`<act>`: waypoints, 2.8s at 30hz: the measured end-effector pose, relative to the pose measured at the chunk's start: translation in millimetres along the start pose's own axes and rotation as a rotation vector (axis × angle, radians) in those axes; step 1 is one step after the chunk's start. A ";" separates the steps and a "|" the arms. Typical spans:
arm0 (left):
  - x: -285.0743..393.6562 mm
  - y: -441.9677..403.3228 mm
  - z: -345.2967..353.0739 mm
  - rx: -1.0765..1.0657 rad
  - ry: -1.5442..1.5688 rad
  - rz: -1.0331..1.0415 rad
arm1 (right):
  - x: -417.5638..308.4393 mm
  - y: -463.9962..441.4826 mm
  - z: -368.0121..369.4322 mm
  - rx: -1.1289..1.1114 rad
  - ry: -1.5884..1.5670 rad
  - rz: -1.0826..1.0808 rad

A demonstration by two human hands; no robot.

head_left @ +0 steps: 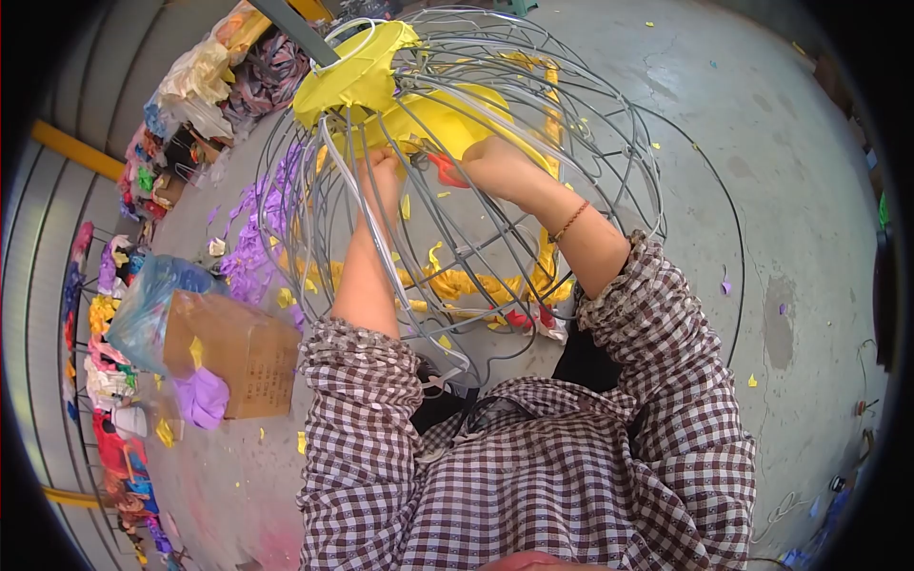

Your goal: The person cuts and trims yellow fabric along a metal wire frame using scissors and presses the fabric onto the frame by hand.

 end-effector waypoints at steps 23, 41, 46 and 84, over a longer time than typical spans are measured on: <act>22.2 8.7 -3.8 0.058 -0.401 0.265 | 3.5 -8.1 4.1 0.014 0.066 -0.044; 2.7 34.7 -29.4 0.192 -0.005 -0.118 | 13.9 142.0 -52.8 0.098 0.329 -0.316; 9.7 56.9 -30.7 0.147 0.267 -0.248 | 27.9 165.1 -54.9 0.192 0.166 -0.414; 117.8 -8.3 75.5 0.001 -1.563 0.996 | 51.2 144.6 -38.6 0.501 0.205 -0.746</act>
Point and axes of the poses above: each hand's wrist, its own y-axis away from the middle knuckle, its own z-axis out of the palm, x = y × z, the point moved 5 cm from there along -y, towards the middle knuckle, and after that the axes turned 13 degrees about y, right-handed, at the moved point
